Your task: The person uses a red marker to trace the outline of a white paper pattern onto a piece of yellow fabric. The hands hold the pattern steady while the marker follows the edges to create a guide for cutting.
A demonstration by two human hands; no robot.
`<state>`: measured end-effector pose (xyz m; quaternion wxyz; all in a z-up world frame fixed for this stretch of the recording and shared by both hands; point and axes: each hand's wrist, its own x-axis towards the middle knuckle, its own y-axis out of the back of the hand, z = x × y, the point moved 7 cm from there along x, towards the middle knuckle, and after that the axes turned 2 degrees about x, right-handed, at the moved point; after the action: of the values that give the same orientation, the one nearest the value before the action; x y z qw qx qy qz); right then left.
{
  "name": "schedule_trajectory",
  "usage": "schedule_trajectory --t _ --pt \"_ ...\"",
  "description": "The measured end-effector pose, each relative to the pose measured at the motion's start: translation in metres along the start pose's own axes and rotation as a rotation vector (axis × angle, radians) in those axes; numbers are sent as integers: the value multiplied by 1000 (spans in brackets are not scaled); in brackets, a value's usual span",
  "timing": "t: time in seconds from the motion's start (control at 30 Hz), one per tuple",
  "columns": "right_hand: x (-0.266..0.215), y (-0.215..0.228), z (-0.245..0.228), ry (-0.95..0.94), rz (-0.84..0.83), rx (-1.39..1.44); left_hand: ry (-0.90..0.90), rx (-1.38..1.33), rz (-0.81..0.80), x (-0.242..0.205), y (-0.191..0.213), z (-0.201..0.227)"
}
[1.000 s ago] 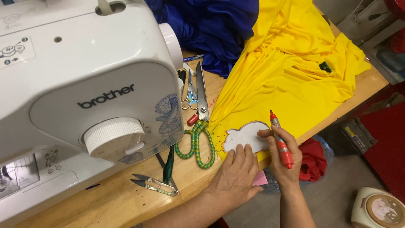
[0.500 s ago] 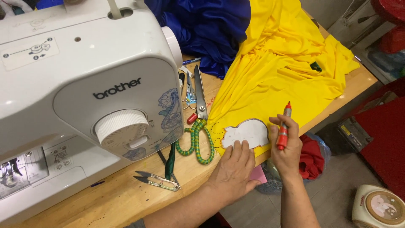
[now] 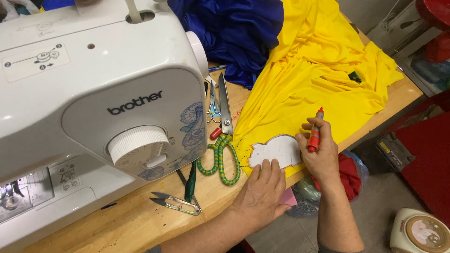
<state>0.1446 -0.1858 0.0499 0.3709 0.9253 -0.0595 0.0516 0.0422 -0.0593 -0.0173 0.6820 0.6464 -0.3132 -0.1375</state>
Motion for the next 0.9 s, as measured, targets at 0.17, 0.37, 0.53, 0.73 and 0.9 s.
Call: schedule_trajectory --t 0.17,0.37,0.53,0.73,0.9 --pt "5 -1 2 -1 -13 64 -4 13 11 -1 -3 1" --pt "6 1 6 -16 12 98 -3 -21 39 -2 2 -2" --pt "2 -5 15 48 63 105 -4 -50 66 -1 11 -4" --pt "1 -12 19 70 43 189 2 -76 46 0 7 -8" --pt "0 -5 32 82 149 358 20 -425 49 5 14 -24"
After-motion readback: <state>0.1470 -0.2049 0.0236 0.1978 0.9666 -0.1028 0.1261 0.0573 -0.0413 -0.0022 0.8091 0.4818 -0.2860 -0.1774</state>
